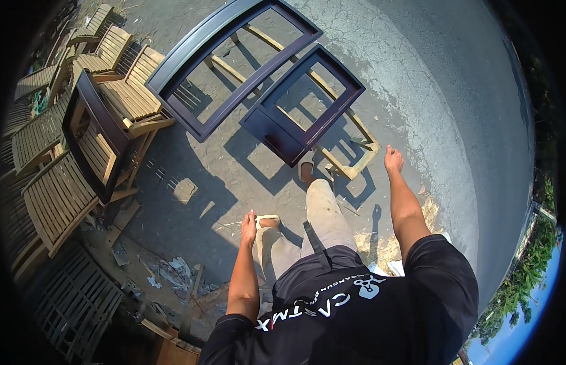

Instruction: The person paints wooden window frames using a spray gun. The person applies paint to the frames, wipes them with a cloth, and moves the finished frames to a stack.

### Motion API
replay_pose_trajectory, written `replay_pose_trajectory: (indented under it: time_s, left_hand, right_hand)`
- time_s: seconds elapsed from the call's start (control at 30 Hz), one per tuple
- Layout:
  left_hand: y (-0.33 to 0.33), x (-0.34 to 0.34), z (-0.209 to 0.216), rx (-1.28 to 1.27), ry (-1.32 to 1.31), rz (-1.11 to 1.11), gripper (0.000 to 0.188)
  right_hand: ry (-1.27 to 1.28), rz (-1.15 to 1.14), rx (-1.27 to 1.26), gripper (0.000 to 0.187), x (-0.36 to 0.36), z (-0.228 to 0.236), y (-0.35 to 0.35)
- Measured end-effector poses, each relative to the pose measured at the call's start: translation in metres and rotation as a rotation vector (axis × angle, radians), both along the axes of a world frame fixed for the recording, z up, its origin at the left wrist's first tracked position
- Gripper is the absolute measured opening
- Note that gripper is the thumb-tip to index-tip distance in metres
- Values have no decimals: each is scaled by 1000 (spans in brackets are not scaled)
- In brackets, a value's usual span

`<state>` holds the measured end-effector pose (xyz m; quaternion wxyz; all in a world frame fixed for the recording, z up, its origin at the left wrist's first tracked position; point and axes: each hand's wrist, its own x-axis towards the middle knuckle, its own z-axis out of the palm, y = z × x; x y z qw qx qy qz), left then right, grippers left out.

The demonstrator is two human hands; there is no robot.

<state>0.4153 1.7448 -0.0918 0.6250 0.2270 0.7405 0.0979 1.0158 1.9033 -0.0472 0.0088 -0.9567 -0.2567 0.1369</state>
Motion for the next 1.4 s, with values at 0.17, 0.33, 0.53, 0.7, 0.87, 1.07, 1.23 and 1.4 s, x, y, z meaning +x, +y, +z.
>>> replay_pose_trajectory:
  time_s: [0.17, 0.33, 0.53, 0.7, 0.87, 1.07, 1.23, 1.4]
  left_hand:
    - [-94, -99, 37, 140, 1, 46, 56]
    - [-166, -212, 94, 255, 99, 267, 48]
    - [-247, -308, 125, 209, 147, 529, 48]
    - [-285, -353, 118, 221, 114, 741, 47]
    - [-293, -388, 105, 190, 119, 743, 41]
    - [-319, -444, 82, 220, 97, 1007, 30]
    - [-319, -496, 118, 117, 201, 1218, 35]
    - [-323, -552, 153, 134, 356, 1400, 39]
  right_hand:
    - [174, 86, -99, 44, -139, 30, -114]
    - [337, 459, -235, 42, -288, 54, -185]
    - [549, 842, -238, 45, -428, 76, -161]
    - [539, 908, -288, 48, -506, 78, -115]
    - [475, 916, -459, 52, -552, 52, -89]
    - [287, 1149, -818, 55, -665, 22, -7]
    - [323, 1570, -440, 55, -911, 33, 61]
    - [972, 1627, -494, 30, -1165, 61, 42]
